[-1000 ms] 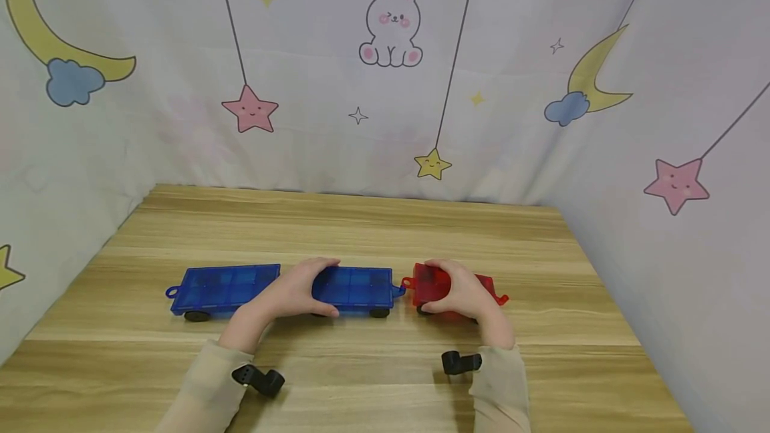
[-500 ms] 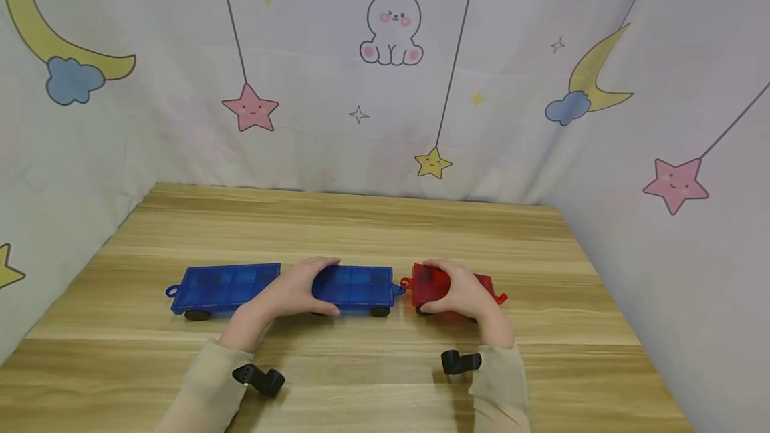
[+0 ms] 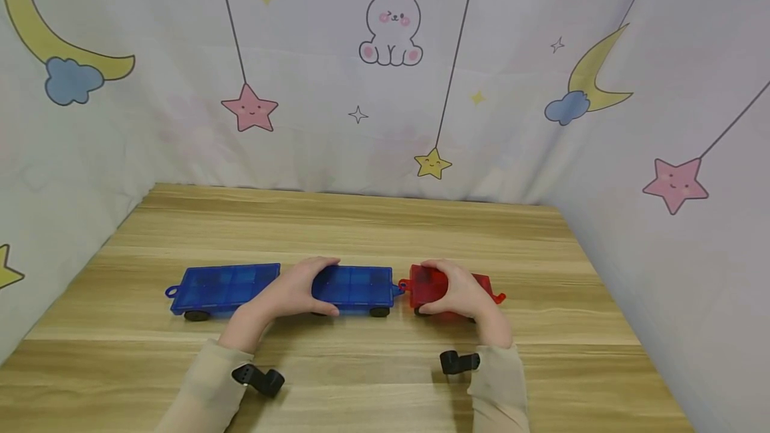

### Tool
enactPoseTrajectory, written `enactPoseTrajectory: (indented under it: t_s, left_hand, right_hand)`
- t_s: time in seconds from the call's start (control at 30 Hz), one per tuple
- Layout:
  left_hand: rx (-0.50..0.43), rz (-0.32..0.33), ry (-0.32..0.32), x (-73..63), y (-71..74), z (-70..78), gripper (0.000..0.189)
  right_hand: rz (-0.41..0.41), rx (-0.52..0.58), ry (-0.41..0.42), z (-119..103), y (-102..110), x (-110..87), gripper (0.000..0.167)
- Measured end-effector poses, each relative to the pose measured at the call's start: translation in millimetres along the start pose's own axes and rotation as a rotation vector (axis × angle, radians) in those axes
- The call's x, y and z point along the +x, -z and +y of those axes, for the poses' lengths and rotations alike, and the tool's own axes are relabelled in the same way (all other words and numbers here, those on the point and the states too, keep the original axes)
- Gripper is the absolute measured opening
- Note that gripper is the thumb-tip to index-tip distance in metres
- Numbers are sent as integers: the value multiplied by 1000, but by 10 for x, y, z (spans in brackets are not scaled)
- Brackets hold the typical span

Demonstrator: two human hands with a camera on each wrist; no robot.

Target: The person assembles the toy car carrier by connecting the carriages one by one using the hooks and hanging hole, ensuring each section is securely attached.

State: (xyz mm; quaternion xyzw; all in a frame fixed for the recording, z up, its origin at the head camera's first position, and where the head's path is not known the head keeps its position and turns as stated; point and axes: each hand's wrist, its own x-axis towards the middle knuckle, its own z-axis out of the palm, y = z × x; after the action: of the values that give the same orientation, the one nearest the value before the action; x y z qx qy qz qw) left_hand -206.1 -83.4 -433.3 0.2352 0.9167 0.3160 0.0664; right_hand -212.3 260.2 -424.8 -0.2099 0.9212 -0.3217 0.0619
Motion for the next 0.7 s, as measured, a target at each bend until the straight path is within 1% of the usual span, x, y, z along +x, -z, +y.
enactPoseTrajectory:
  t_s: [0.13,0.37,0.57,0.7]
  left_hand:
    - [3,-2,2,-2,1,-2,94]
    - [2,-3,9,-4,4,1,94]
    - [4,-2,11,-1,6,6,95]
    - [6,-3,8,0,6,5,94]
  right_hand:
    - [-4,10,-6,-6,-5,7,83]
    - [-9,-25,-5,-3,-7,8,83]
    - [-10,-30,-19,-9,-11,10,83]
    - [-12,-29,-8,-14,-13,9,84]
